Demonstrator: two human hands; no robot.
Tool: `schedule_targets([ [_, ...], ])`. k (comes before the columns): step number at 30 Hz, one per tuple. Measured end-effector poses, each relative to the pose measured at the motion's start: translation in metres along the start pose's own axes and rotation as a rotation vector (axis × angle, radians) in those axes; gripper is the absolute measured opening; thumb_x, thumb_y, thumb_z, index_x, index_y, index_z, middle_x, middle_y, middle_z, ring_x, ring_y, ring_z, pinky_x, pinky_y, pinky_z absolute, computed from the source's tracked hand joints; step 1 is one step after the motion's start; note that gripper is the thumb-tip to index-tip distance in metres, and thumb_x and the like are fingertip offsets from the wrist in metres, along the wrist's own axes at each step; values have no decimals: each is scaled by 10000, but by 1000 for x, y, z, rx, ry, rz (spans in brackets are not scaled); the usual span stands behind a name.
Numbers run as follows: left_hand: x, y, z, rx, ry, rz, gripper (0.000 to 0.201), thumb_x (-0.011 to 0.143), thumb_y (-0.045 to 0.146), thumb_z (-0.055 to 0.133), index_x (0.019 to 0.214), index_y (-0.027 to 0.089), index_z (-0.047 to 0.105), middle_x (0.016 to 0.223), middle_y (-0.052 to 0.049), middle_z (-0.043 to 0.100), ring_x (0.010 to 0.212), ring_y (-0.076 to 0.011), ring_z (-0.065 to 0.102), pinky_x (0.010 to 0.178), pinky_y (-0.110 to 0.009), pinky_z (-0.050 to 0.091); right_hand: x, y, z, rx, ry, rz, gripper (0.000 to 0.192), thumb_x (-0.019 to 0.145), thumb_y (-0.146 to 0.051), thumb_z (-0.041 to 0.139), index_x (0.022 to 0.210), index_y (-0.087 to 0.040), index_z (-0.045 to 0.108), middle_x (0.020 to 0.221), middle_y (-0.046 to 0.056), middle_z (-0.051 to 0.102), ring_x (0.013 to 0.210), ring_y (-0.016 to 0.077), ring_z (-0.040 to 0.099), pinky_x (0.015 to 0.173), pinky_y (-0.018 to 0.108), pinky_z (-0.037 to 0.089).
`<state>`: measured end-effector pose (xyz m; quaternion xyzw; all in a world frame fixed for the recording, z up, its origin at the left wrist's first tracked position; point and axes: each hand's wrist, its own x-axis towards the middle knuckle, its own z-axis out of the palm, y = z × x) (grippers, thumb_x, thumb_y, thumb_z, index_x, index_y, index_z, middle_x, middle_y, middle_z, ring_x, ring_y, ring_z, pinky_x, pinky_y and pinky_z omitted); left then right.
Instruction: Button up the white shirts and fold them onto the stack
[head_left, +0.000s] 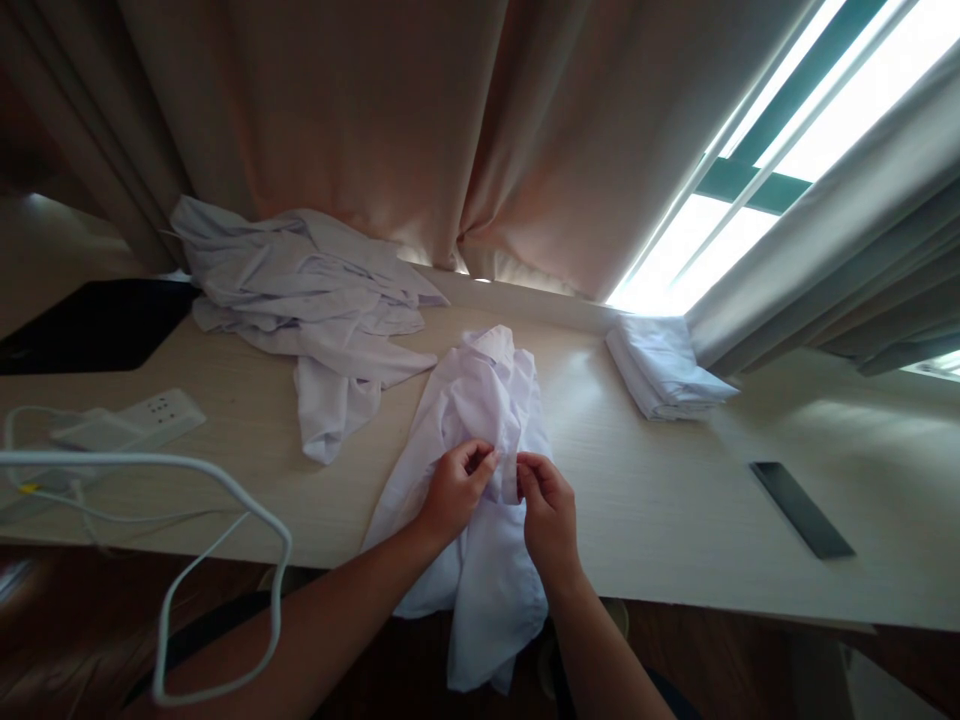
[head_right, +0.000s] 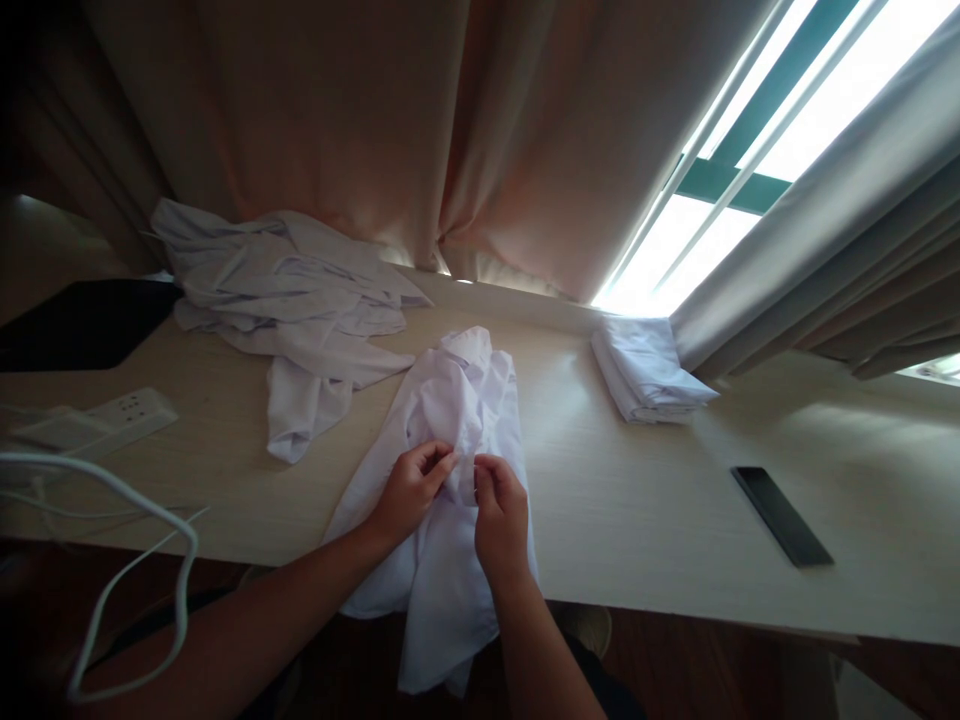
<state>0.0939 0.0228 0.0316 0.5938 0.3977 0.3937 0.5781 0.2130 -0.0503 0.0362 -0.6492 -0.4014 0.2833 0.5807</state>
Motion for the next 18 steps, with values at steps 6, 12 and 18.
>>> schedule_targets([
  [6, 0, -2, 0, 1, -6, 7, 286, 867, 444, 597, 787, 175, 647, 680, 15, 597, 569, -112, 474, 560, -224, 375, 2, 6, 0, 53, -34, 31, 204, 893, -364, 592, 981, -196, 667, 800, 16, 639, 680, 146, 530, 624, 274, 445],
  [12, 0, -2, 0, 16, -10, 25, 275, 870, 430, 596, 798, 172, 657, 716, 4, 614, 634, -127, 517, 598, -226, 389, 3, 7, 1, 67, -41, 44, 207, 877, -358, 610, 988, -188, 652, 865, 39, 669, 754, 167, 582, 666, 289, 469],
  [18, -1, 0, 0, 33, -22, 39, 274, 876, 422, 593, 798, 165, 647, 723, 1, 601, 668, -134, 531, 615, -230, 397, 3, 9, 3, 84, -44, 43, 178, 873, -332, 621, 980, -194, 649, 861, 30, 670, 760, 161, 587, 676, 284, 464],
])
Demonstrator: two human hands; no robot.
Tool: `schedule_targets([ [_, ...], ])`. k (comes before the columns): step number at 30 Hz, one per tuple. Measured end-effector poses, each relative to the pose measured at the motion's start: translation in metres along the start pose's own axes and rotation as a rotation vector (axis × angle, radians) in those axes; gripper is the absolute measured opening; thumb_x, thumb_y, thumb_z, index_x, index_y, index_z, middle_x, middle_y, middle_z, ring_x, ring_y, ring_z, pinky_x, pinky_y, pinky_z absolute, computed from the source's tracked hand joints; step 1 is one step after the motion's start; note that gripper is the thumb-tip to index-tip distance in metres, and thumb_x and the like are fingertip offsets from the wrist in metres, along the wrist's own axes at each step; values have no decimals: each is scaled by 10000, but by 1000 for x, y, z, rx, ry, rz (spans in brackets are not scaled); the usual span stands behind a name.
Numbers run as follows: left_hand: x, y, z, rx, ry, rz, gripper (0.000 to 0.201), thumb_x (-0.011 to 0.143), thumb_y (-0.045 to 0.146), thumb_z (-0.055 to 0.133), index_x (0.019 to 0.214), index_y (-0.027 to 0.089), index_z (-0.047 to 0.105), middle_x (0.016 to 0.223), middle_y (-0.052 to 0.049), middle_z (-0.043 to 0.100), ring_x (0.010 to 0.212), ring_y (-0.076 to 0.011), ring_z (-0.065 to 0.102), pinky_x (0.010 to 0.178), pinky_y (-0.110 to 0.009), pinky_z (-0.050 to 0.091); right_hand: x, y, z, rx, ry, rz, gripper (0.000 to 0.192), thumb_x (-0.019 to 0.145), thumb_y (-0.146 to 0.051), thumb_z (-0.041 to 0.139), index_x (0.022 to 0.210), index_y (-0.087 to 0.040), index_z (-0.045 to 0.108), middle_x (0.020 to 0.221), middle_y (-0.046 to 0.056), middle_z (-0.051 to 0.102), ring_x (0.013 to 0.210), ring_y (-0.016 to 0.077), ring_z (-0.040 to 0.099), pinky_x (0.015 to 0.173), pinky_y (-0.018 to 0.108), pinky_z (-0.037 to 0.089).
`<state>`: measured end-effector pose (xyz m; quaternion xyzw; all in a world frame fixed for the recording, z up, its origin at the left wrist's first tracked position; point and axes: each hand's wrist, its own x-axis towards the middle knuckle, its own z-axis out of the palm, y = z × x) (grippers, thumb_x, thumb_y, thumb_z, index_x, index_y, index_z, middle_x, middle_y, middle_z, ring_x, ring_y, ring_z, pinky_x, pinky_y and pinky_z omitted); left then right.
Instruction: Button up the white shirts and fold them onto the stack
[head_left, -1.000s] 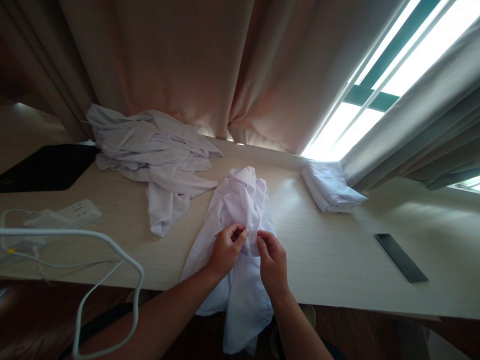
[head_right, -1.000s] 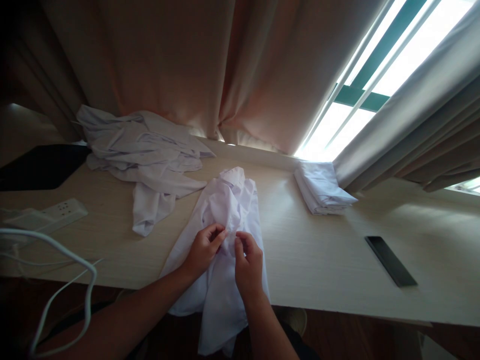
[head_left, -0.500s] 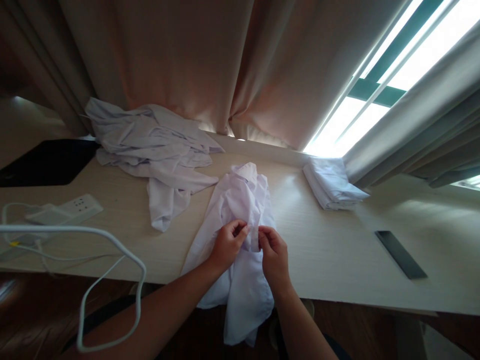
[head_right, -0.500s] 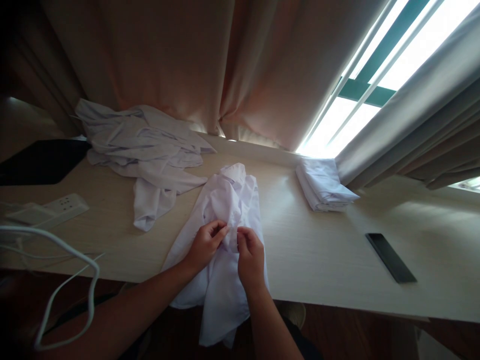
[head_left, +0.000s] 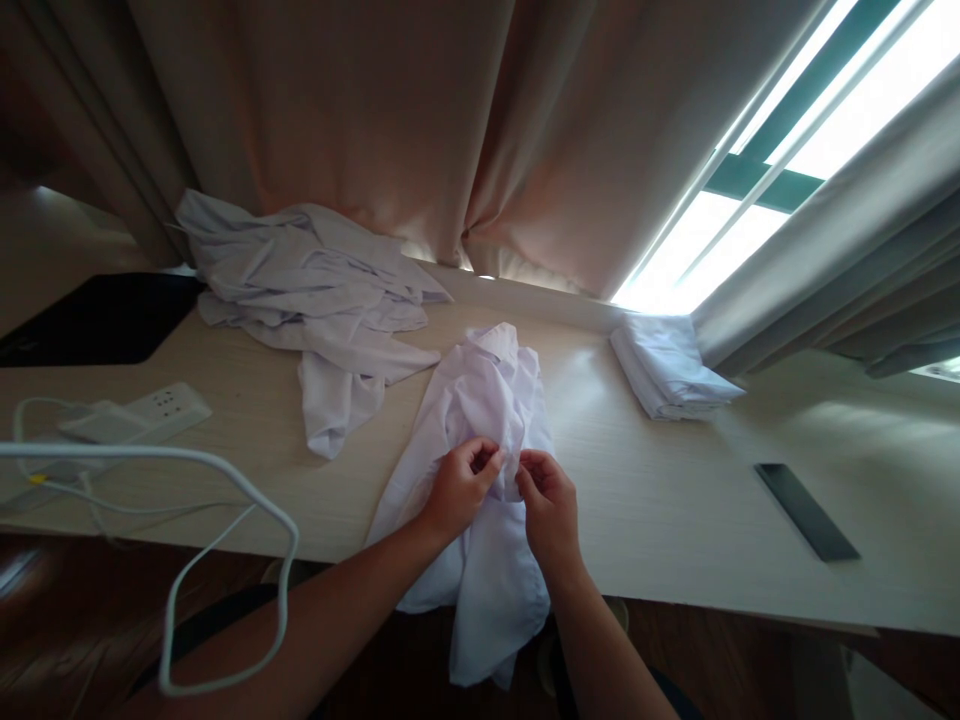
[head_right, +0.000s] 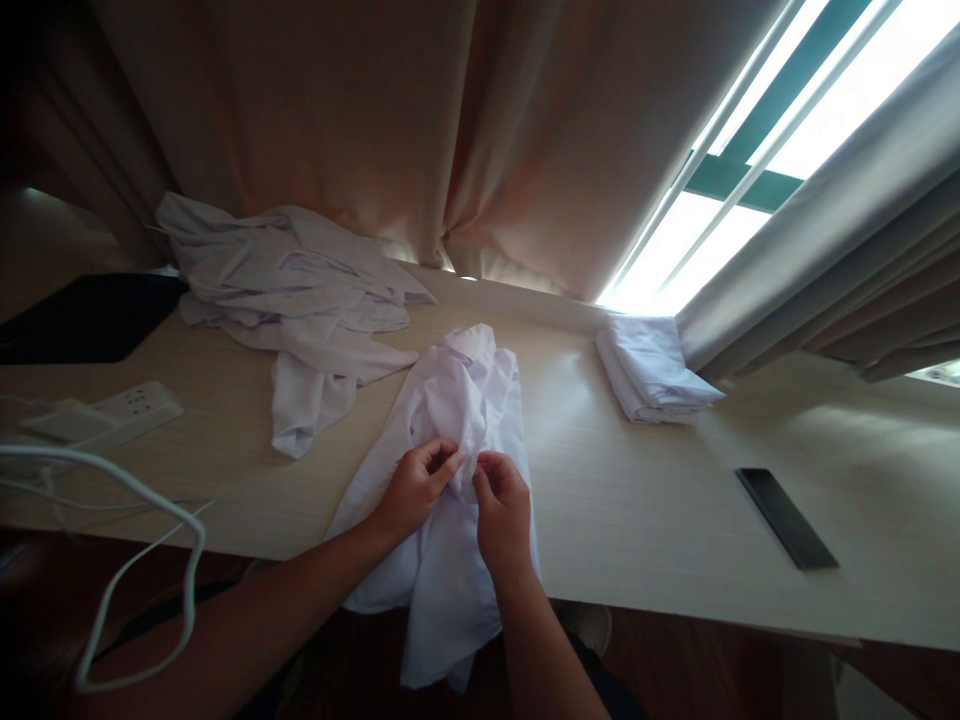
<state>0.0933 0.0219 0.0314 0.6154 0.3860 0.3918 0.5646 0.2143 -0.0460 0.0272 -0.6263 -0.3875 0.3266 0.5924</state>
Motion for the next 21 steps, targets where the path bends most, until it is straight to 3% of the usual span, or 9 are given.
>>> schedule_targets([
  [21, 2, -6, -1, -32, -44, -15, 269, 880, 410, 590, 790, 158, 625, 707, 8, 577, 656, -123, 514, 606, -221, 392, 0, 3, 2, -13, -4, 5, 161, 876, -328, 627, 975, -201, 640, 872, 28, 666, 789, 171, 604, 729, 302, 483],
])
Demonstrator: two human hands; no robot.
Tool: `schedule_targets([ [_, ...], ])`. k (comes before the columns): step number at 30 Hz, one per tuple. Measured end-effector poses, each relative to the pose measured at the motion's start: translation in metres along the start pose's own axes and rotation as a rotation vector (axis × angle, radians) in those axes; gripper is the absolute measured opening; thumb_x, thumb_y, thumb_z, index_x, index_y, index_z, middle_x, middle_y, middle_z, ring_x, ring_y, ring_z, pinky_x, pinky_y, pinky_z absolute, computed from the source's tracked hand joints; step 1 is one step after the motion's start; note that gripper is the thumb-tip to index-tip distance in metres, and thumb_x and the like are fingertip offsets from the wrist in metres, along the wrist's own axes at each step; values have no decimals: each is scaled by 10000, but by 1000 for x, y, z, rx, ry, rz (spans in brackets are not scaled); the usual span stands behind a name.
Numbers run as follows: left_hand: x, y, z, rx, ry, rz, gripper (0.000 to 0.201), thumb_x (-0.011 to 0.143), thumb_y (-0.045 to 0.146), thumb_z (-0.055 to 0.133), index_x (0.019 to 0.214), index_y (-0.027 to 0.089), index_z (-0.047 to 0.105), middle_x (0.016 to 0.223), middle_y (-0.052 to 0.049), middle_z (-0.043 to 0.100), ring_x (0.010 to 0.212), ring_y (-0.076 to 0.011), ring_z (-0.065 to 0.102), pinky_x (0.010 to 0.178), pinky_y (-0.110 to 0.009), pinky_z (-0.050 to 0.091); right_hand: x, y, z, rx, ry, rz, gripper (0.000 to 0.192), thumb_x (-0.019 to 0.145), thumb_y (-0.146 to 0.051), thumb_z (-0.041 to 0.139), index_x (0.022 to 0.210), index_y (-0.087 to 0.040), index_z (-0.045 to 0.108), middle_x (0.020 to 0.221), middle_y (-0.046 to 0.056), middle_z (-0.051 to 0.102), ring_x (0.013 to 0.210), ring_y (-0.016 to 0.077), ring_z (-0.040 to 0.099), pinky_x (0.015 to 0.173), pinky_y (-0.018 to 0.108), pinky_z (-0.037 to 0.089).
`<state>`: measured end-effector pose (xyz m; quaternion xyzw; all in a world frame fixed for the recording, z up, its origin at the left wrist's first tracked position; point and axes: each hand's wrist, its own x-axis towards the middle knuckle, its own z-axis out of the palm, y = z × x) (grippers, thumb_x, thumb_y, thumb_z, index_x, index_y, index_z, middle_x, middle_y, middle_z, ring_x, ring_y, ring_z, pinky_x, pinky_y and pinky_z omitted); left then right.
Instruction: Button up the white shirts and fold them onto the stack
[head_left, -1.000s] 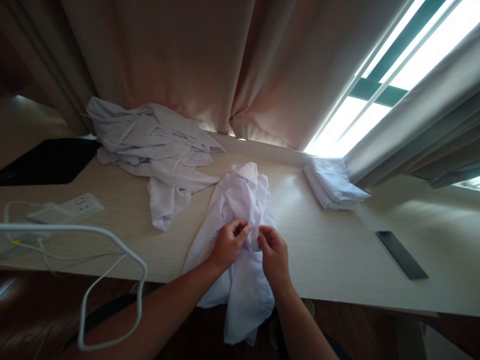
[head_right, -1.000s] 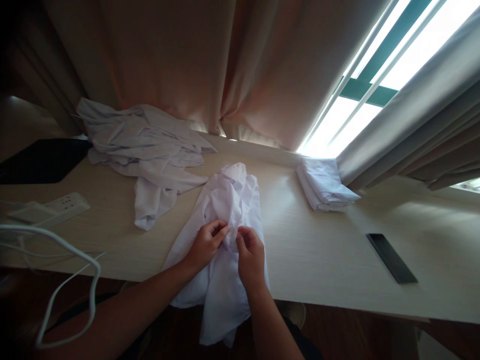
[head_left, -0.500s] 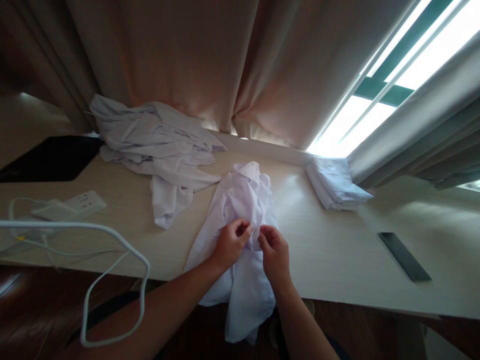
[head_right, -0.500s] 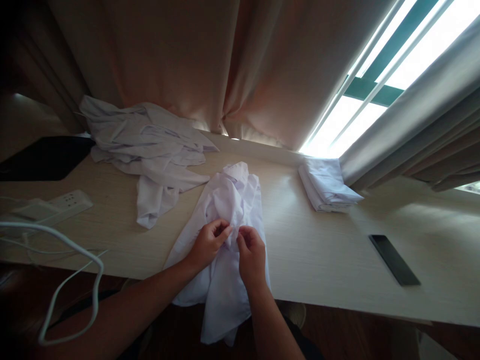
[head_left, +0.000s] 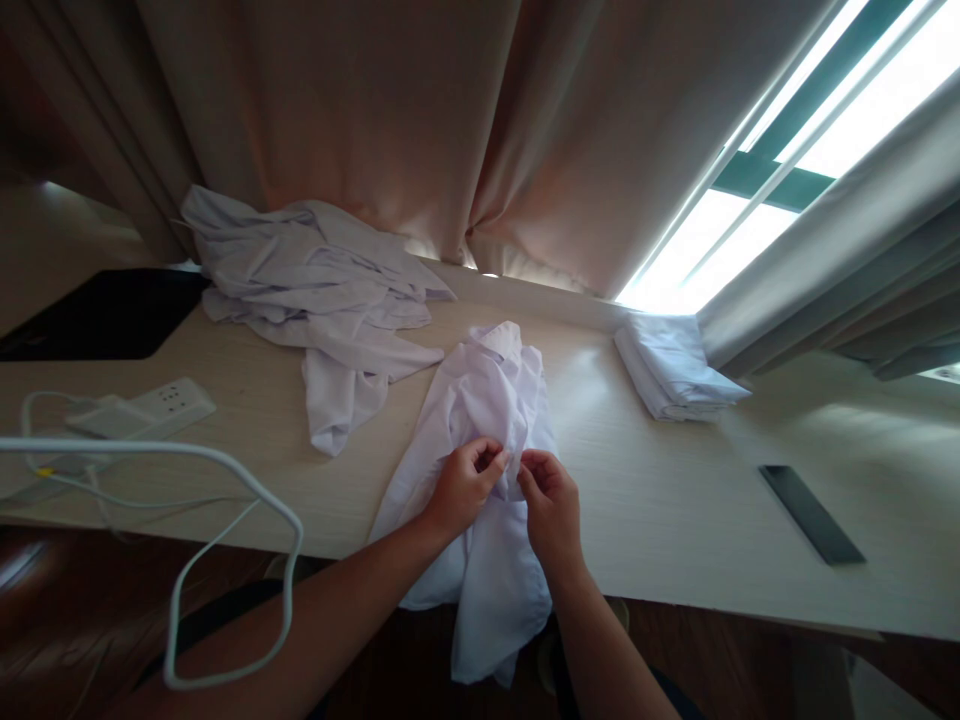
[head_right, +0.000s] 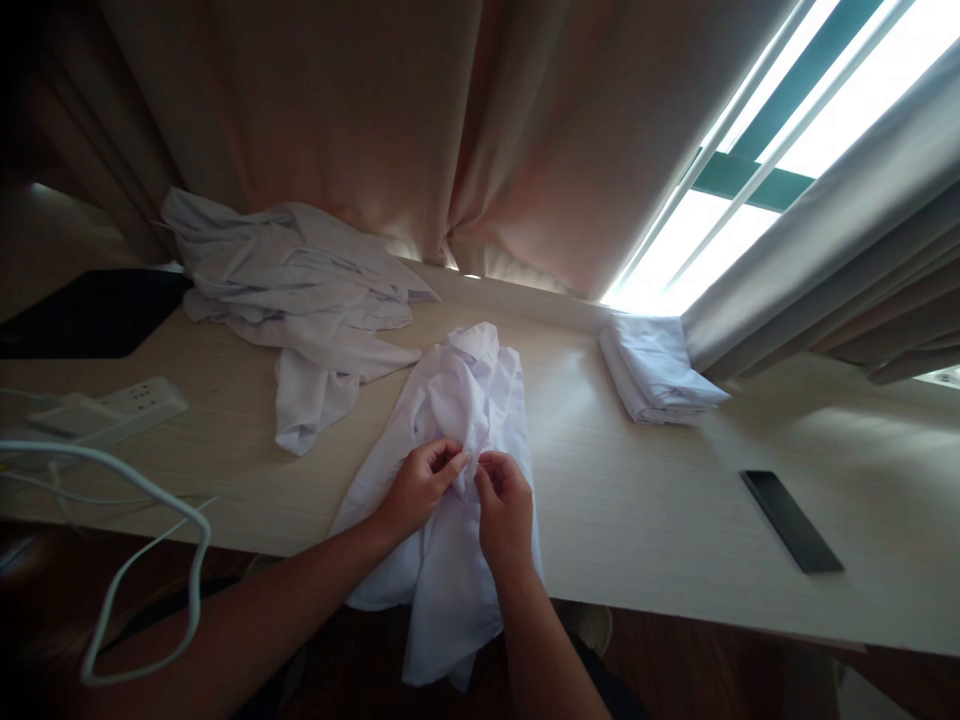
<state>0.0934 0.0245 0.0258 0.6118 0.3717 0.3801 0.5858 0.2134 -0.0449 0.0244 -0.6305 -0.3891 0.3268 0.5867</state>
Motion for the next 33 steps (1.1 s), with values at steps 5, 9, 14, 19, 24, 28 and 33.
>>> schedule_targets([
  [5, 0, 1, 0, 7, -2, 3, 272, 877, 410, 594, 775, 159, 618, 692, 14, 562, 647, -118, 501, 597, -217, 384, -1, 2, -1, -55, 6, -18, 160, 886, -329, 616, 988, -209, 641, 872, 27, 671, 788, 171, 607, 733, 303, 488],
  [9, -1, 1, 0, 3, -14, 4, 284, 884, 422, 588, 778, 160, 611, 696, 19, 556, 648, -116, 496, 601, -218, 385, -2, 3, -1, -125, 31, -45, 165, 891, -330, 602, 998, -211, 643, 869, 32, 677, 786, 178, 616, 730, 308, 491],
  [14, 0, -1, 1, 1, -16, 9, 281, 881, 419, 593, 774, 159, 609, 695, 24, 541, 651, -114, 482, 601, -219, 369, -3, 1, -1, -187, 37, -71, 172, 900, -325, 587, 1016, -211, 642, 867, 33, 682, 774, 177, 621, 724, 306, 489],
  [19, 0, -4, 1, -28, -43, -10, 278, 885, 420, 586, 781, 163, 603, 679, 31, 510, 627, -107, 457, 582, -216, 349, -4, 1, -1, -207, 38, -80, 171, 903, -330, 582, 1007, -208, 643, 848, 29, 679, 750, 176, 617, 706, 304, 486],
  [24, 0, -6, 1, -24, -50, -18, 275, 891, 418, 576, 793, 164, 612, 692, 23, 528, 631, -109, 470, 594, -218, 362, -5, -2, -3, -236, 31, -85, 167, 910, -325, 581, 1017, -209, 636, 842, 23, 675, 745, 170, 617, 704, 301, 486],
  [28, 1, -7, 2, 2, -46, -1, 291, 893, 432, 569, 793, 162, 615, 699, 19, 529, 649, -117, 475, 602, -225, 365, -5, -5, -4, -250, 28, -89, 163, 909, -325, 585, 1007, -206, 638, 837, 22, 674, 747, 167, 621, 707, 297, 485],
  [33, 0, -7, 2, 4, -46, 3, 300, 890, 440, 564, 791, 162, 617, 698, 15, 531, 656, -125, 479, 598, -230, 366, -6, -6, -4, -255, 32, -88, 170, 904, -339, 595, 1004, -209, 641, 834, 19, 676, 744, 165, 620, 709, 296, 483],
])
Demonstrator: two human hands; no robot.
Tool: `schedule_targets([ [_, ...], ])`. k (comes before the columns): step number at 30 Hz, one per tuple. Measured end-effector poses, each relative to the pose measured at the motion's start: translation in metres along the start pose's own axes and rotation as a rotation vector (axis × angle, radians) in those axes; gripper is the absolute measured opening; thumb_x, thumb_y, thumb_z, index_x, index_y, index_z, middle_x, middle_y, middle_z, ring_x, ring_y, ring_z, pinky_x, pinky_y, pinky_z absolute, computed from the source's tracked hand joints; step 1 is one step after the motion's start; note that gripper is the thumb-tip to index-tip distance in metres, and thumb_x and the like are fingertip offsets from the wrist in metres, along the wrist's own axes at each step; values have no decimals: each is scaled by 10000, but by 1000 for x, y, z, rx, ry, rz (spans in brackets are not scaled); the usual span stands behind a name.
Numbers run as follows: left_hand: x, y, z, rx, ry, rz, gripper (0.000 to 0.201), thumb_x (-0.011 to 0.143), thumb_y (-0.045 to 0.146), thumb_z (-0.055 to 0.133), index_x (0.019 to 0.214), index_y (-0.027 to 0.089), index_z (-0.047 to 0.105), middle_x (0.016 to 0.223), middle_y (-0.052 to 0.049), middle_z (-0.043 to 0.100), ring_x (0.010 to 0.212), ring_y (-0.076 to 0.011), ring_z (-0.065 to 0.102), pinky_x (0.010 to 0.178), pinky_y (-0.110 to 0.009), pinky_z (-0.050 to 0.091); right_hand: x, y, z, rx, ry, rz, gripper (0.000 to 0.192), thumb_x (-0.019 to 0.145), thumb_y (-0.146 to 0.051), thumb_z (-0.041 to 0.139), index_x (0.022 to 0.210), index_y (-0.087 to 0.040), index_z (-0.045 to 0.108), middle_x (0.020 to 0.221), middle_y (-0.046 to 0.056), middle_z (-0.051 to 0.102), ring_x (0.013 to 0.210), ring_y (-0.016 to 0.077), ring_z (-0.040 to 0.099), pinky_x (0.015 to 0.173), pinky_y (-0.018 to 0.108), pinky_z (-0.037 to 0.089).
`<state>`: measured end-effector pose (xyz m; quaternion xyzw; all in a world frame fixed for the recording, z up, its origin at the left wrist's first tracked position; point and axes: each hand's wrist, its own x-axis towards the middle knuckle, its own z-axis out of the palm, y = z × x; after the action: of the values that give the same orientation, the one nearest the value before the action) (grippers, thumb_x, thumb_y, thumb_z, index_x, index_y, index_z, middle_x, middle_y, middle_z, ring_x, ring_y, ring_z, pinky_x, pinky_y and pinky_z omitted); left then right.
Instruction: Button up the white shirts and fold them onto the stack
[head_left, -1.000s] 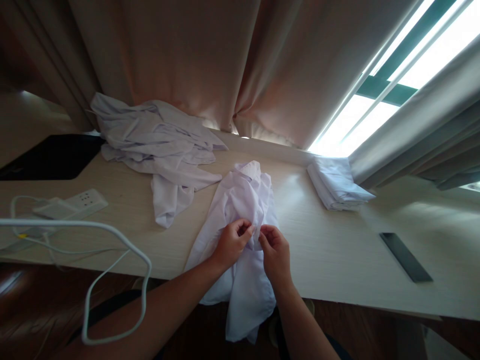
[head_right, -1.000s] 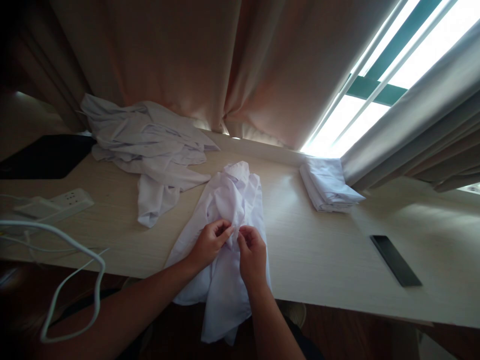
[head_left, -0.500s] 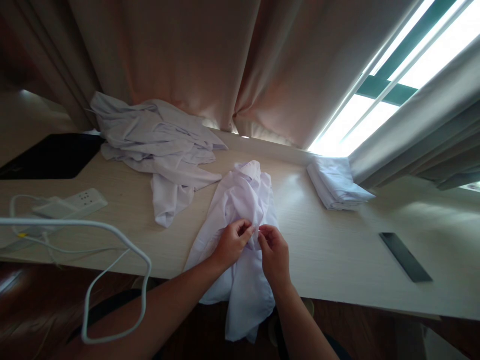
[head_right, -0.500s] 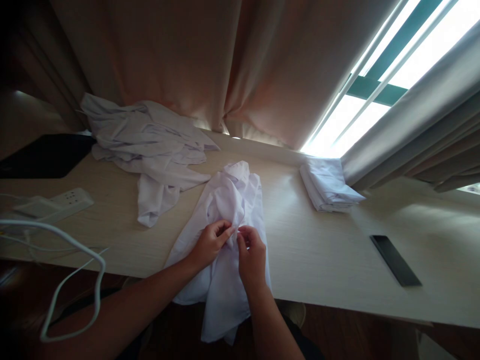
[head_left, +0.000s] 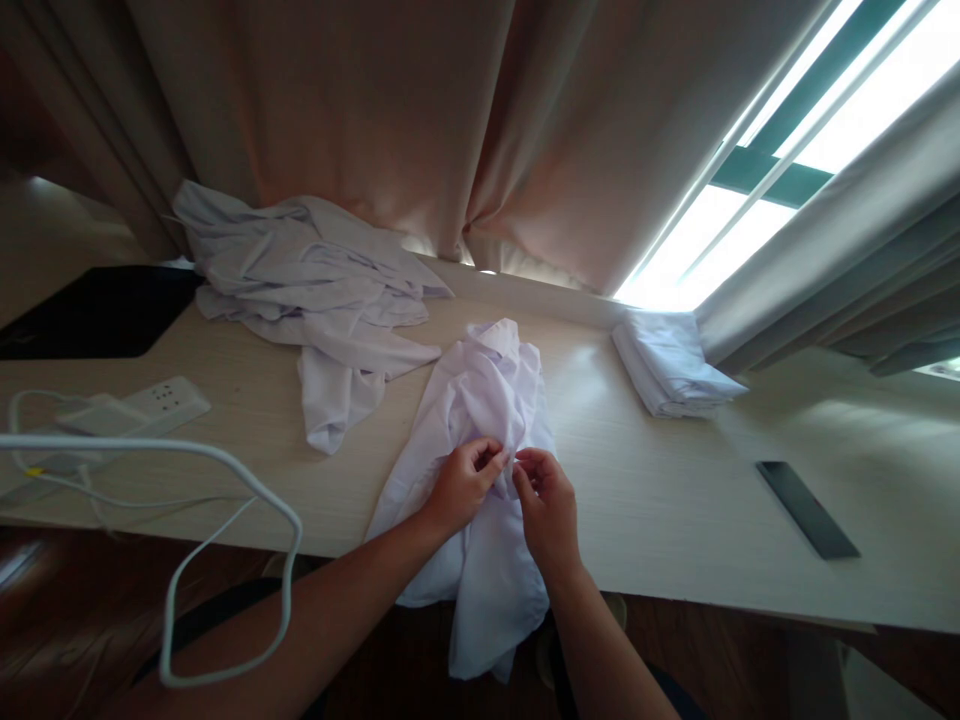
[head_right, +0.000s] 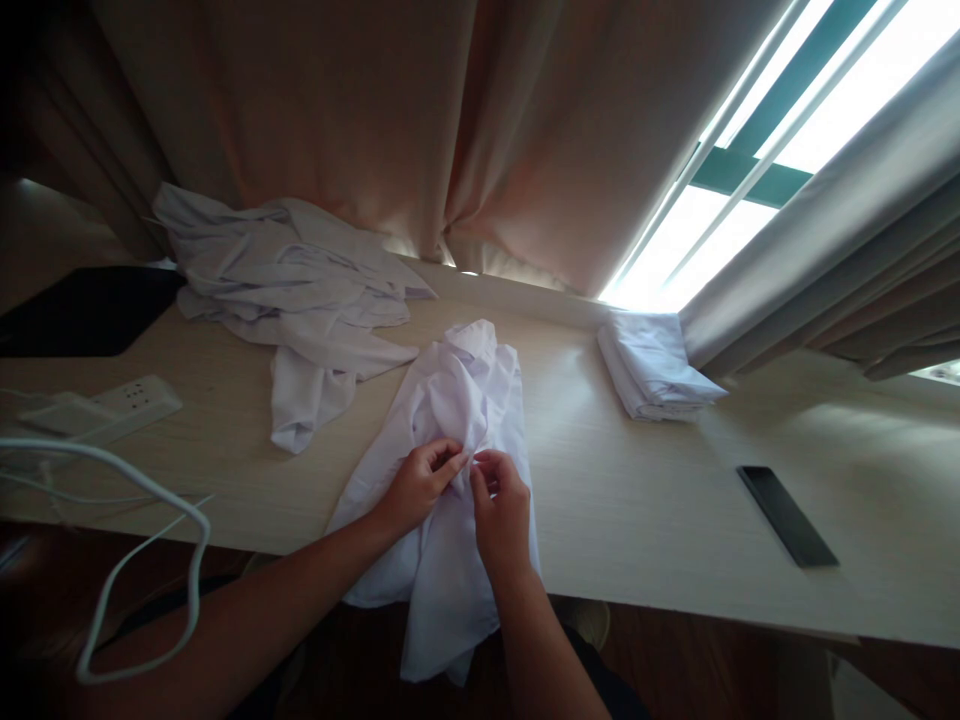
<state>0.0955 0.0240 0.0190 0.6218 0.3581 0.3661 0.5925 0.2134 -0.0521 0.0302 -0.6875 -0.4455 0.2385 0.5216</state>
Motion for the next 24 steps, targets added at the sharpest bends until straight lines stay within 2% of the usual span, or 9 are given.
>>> schedule_targets([
  [18, -1, 2, 2, -66, -45, -59, 296, 896, 433, 555, 767, 168, 578, 653, 34, 483, 596, -105, 440, 566, -221, 350, 0, 1, -4, -11, -34, -7, 190, 910, -337, 578, 1021, -205, 655, 815, 19, 677, 723, 164, 613, 701, 296, 484],
  [24, 0, 5, 2, -98, -63, -78, 303, 873, 452, 588, 764, 170, 567, 631, 39, 476, 569, -103, 428, 540, -218, 350, 3, 2, -6, 7, -43, -19, 208, 927, -349, 545, 1016, -212, 673, 915, 42, 711, 816, 189, 639, 754, 318, 490],
])
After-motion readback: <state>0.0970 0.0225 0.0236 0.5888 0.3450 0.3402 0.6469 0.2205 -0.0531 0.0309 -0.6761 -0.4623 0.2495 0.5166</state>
